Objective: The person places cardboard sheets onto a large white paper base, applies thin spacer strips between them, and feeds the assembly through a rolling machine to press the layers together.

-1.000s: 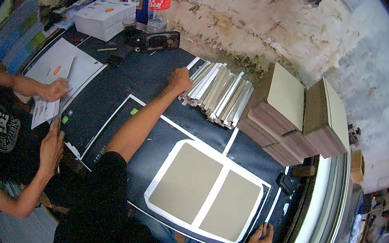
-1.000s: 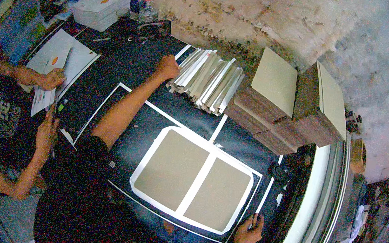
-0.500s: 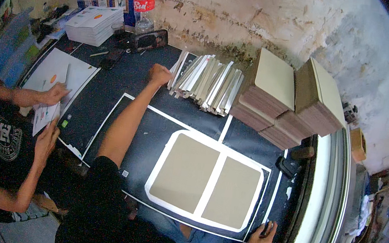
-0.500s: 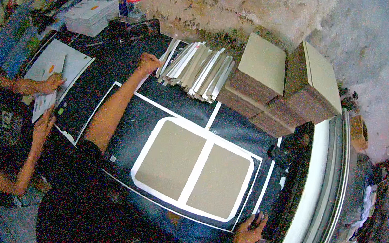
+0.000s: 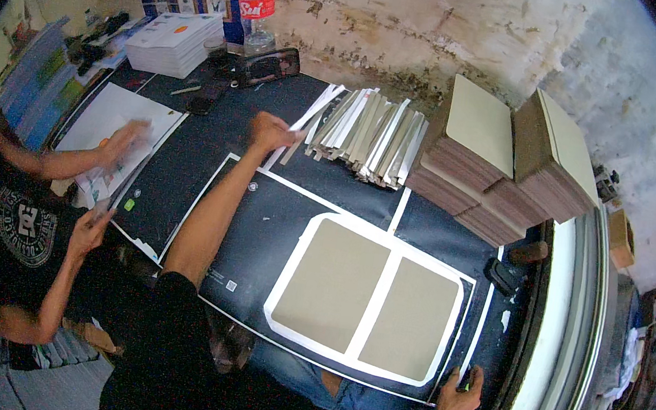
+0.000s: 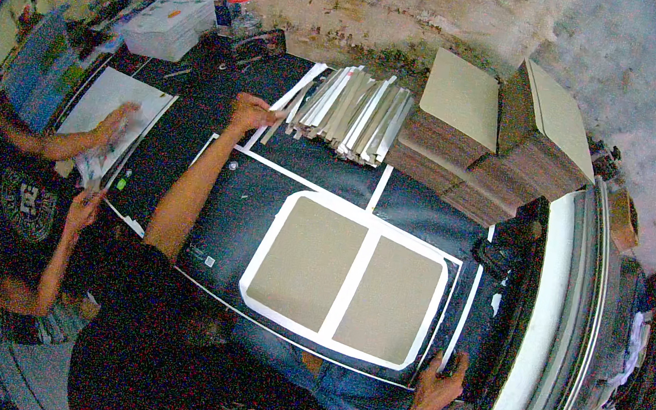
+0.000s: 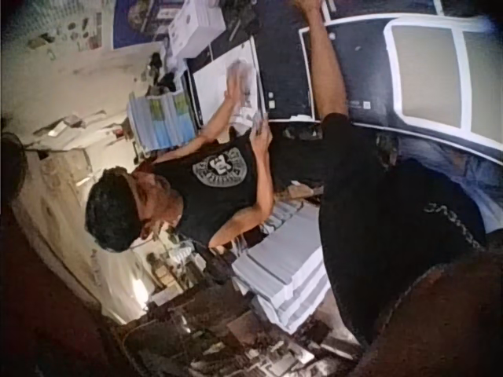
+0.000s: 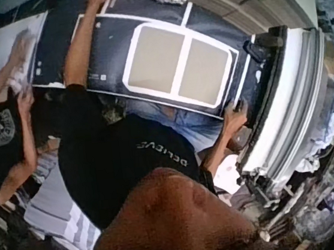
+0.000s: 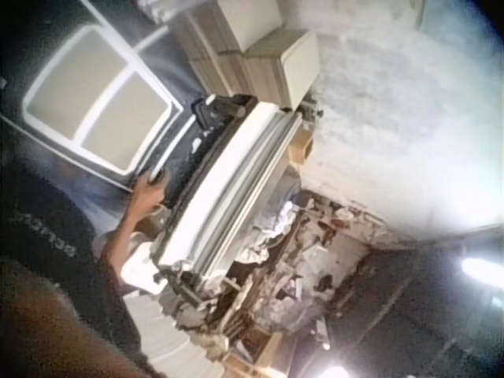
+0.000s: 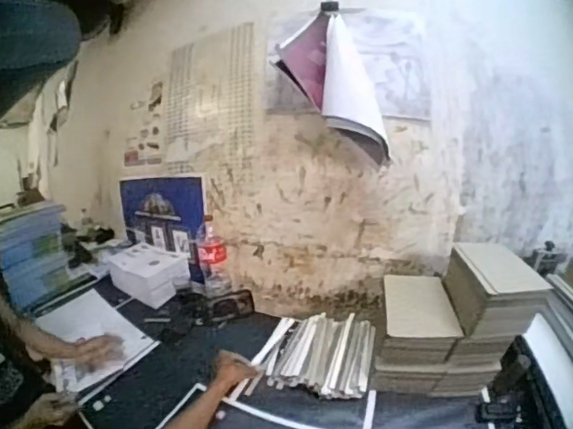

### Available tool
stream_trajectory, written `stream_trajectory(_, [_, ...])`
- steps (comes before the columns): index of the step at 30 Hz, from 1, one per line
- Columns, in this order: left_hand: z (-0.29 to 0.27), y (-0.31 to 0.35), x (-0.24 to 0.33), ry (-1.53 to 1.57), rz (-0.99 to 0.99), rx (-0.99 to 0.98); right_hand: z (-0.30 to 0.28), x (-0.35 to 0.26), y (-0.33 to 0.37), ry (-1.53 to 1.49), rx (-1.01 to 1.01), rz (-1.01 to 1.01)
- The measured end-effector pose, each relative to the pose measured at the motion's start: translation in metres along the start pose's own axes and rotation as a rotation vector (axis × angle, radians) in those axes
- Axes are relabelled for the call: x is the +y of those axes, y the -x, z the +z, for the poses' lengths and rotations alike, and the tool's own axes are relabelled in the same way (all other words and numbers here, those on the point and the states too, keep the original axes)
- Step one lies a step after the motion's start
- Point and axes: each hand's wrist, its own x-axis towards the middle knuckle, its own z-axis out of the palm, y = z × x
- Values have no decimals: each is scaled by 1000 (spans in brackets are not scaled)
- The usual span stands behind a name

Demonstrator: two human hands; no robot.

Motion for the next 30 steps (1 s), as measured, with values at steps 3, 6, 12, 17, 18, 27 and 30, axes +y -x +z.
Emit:
stream_trajectory(3, [-27, 5, -32, 487, -116, 47, -11, -37, 6, -95, -1, 41])
stream_trajectory(6, [-30, 85, 65, 966, -132, -179, -24, -30, 7, -193, 141, -13])
stream_trajectory(12, [-7, 311, 122, 866, -234, -472, -6, -166, 42, -525, -621, -170])
stream_trajectory(17, [33, 370, 143, 806, -104, -712, 7, -153, 58, -708, -791, 251])
stream_trajectory(18, [36, 368, 143, 769, 42, -721, 11, -144, 58, -753, -764, 216])
stream_trajectory(27, [61, 262, 148, 100, 766, -357, 21, -120, 34, -813, -766, 280])
stream_trajectory(30, [72, 258, 136, 16, 727, -443, 25, -126, 34, -725, -866, 353])
